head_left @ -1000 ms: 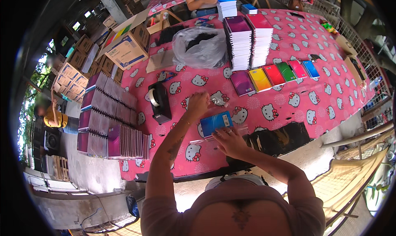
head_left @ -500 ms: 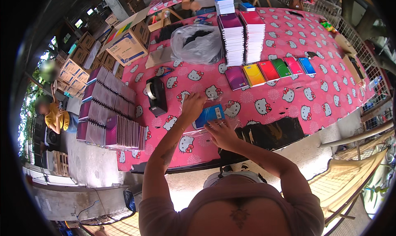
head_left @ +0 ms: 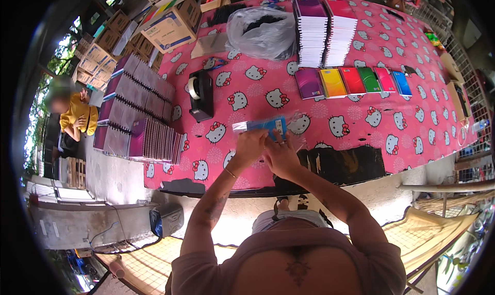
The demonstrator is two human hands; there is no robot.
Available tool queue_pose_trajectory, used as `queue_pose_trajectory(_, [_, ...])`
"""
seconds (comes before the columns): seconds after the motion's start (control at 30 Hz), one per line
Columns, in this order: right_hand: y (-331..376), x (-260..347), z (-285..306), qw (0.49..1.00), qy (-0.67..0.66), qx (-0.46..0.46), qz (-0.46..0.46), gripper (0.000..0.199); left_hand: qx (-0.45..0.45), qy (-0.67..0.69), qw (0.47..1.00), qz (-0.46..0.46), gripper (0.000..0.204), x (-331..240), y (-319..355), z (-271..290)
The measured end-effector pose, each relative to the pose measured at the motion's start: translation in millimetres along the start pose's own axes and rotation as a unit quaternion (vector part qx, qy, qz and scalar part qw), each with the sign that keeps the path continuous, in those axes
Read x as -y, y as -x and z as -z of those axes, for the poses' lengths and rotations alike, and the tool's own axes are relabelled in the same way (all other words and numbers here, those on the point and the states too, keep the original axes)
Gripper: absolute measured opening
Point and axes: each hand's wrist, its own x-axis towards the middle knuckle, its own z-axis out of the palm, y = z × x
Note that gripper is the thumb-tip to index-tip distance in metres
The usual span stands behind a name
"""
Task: The person packages small notebooks by placing them into clear plastic bags, peeling the adhesive strips, and sealing them. They then sort and stack the sealed notebooks by color and size on a table covered with a patterned cloth.
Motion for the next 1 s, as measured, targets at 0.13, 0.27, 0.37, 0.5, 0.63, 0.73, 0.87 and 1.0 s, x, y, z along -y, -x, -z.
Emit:
queue_pose_trajectory(0.13, [-4, -25, -3, 0.946, -0.296, -0.11, -0.074, 0.052, -0.017, -0.048, 0.999, -0.003, 0.011, -8, -1, -5])
queue_pose_trajectory(0.27, [-15, -21, 29, 0.988, 0.113, -0.078, 0.067, 0.041, -0.126, -0.108, 0.981, -0.096, 0.015, -10, 9, -24])
queue_pose_trajectory(0.37, [-18, -36, 20, 0.965, 0.217, -0.079, 0.125, 0.035, 0.096, -0.128, 0.987, 0.018, 0.023, -3, -21, 0])
queue_pose_trajectory(0.5, [-22, -29, 13, 0.957, 0.223, -0.073, 0.173, 0.031, 0.167, -0.128, 0.964, 0.164, 0.023, 19, -88, 51])
queue_pose_trajectory(0.63, [-17, -47, 18, 0.961, 0.222, 0.059, 0.156, 0.035, -0.031, -0.053, 0.997, -0.048, 0.036, -25, 4, 1])
queue_pose_trajectory(0.73, [-20, -49, 20, 0.967, 0.199, -0.014, 0.161, 0.039, -0.033, -0.214, 0.976, -0.022, 0.048, 1, 46, 4])
queue_pose_trajectory(0.87, [-23, -42, 24, 0.979, 0.119, -0.009, 0.163, 0.042, -0.23, -0.182, 0.944, 0.152, 0.035, 115, 29, 50])
queue_pose_trajectory(1.0, [-25, -37, 29, 0.981, 0.089, -0.019, 0.171, 0.043, -0.265, 0.109, 0.909, 0.304, 0.024, 200, -11, 126])
